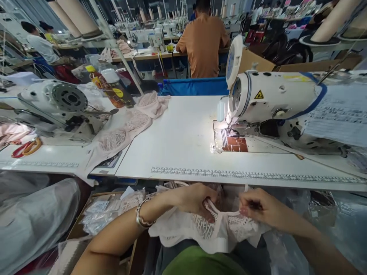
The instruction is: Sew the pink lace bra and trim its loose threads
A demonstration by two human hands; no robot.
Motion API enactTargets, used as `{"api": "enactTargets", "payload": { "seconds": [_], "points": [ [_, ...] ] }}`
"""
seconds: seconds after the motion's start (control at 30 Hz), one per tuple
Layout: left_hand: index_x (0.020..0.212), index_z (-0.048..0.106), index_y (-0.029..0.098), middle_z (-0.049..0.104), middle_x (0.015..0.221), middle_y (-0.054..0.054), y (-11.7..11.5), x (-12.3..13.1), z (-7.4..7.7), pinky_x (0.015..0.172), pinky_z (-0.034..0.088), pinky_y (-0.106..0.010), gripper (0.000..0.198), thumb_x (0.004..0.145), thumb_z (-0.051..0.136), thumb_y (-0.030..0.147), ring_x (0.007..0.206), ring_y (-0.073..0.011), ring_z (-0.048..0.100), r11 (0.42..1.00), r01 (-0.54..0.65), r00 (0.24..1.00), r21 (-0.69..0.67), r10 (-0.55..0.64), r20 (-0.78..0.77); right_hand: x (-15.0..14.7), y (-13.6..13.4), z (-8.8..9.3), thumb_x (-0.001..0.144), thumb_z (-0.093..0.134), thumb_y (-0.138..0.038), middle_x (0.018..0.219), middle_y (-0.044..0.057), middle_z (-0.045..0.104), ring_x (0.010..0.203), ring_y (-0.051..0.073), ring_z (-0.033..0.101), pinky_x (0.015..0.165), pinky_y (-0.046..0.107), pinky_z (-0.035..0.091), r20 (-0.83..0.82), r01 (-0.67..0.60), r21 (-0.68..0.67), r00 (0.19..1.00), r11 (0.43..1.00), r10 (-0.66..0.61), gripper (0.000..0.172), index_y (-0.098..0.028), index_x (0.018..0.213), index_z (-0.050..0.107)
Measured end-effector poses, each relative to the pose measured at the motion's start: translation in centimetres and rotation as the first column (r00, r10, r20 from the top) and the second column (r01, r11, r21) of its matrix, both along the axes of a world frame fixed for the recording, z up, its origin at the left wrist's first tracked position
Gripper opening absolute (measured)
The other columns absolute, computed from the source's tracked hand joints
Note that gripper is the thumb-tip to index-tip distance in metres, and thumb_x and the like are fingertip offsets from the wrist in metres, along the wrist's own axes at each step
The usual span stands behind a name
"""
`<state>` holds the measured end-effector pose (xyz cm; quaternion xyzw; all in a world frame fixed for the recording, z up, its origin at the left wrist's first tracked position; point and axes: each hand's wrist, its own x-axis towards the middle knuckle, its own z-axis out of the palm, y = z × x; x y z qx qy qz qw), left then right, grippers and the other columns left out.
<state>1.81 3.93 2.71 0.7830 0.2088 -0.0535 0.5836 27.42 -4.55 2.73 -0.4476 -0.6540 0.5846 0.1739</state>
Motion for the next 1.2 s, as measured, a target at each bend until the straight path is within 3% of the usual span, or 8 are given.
{"api": "enactTargets", "payload": {
  "seconds": [0.13,0.23,0.37,0.57,0.7,0.87,1.1,1.2],
  "points": [
    [0.060,0.040,0.018,0.039,0.074,0.003,-0.1,-0.9,-0.2,0.064,0.029,-0.027,0.050,0.083,0.075,0.044,0.068,-0.0123,0.038,0.959,-0.074,0.964,-0.275,0.140,0.227,0.8,0.0,-0.7,0.093,0.057,-0.059,0.063,-0.006,0.030,0.058,0.012,0.028,0.056,0.029,0.019,-0.119,0.018,-0.092,0.992,0.996,-0.029,0.049,-0.021,0.067,0.041],
    [0.058,0.030,0.019,0.028,0.064,0.006,-0.8,-1.2,-1.0,0.059,0.021,-0.027,0.058,0.086,0.070,0.050,0.059,-0.0094,0.024,0.841,-0.239,0.888,-0.486,0.391,0.240,0.9,0.0,-0.9,0.094,0.054,-0.062,0.065,-0.005,0.029,0.061,0.012,0.028,0.059,0.029,0.021,-0.168,0.058,-0.120,0.983,0.991,-0.078,0.053,-0.021,0.064,0.037],
    [0.057,0.027,0.019,0.021,0.057,0.009,-2.1,-0.8,-2.5,0.056,0.014,-0.026,0.066,0.078,0.077,0.059,0.055,-0.0070,0.015,0.724,-0.373,0.770,-0.581,0.591,0.241,0.3,-0.3,-1.7,0.089,0.059,-0.067,0.059,-0.006,0.026,0.055,0.011,0.024,0.054,0.029,0.019,-0.252,0.098,-0.146,0.959,0.985,-0.132,0.059,-0.022,0.059,0.034],
    [0.054,0.030,0.019,0.024,0.053,0.009,-3.4,0.1,-3.9,0.051,0.012,-0.024,0.070,0.070,0.079,0.066,0.050,-0.0049,0.017,0.622,-0.373,0.702,-0.688,0.675,0.230,-0.4,-1.4,-3.3,0.082,0.065,-0.069,0.049,-0.008,0.026,0.043,0.008,0.021,0.045,0.028,0.017,-0.433,0.207,-0.251,0.849,0.946,-0.301,0.061,-0.024,0.056,0.033],
    [0.055,0.029,0.020,0.024,0.052,0.009,-3.6,0.2,-3.8,0.049,0.012,-0.023,0.070,0.069,0.079,0.068,0.048,-0.0041,0.018,0.602,-0.368,0.694,-0.709,0.685,0.221,-0.5,-1.7,-3.9,0.081,0.068,-0.066,0.048,-0.008,0.028,0.041,0.007,0.023,0.043,0.026,0.019,-0.530,0.185,-0.258,0.794,0.948,-0.299,0.061,-0.023,0.055,0.035],
    [0.054,0.032,0.018,0.024,0.053,0.009,-3.5,0.0,-3.5,0.050,0.012,-0.024,0.067,0.074,0.078,0.063,0.049,-0.0042,0.017,0.627,-0.338,0.699,-0.702,0.666,0.259,-0.4,-1.5,-3.9,0.087,0.068,-0.057,0.048,-0.009,0.024,0.041,0.006,0.018,0.043,0.025,0.017,-0.597,0.110,-0.236,0.767,0.965,-0.234,0.058,-0.021,0.055,0.037],
    [0.054,0.031,0.019,0.023,0.054,0.009,-3.4,-0.2,-3.5,0.051,0.012,-0.025,0.068,0.074,0.077,0.065,0.051,-0.0051,0.017,0.649,-0.346,0.704,-0.677,0.657,0.269,0.0,-1.3,-4.0,0.083,0.064,-0.070,0.047,-0.010,0.022,0.040,0.006,0.015,0.042,0.026,0.016,-0.505,0.117,-0.191,0.840,0.975,-0.200,0.063,-0.023,0.054,0.034],
    [0.053,0.030,0.019,0.023,0.053,0.009,-3.3,-0.1,-3.1,0.052,0.012,-0.026,0.070,0.072,0.077,0.067,0.051,-0.0052,0.018,0.658,-0.341,0.709,-0.671,0.649,0.276,0.2,-1.0,-3.1,0.088,0.058,-0.069,0.048,-0.009,0.023,0.041,0.007,0.017,0.043,0.027,0.018,-0.429,0.072,-0.074,0.898,0.995,-0.097,0.059,-0.024,0.058,0.035]
  ]
}}
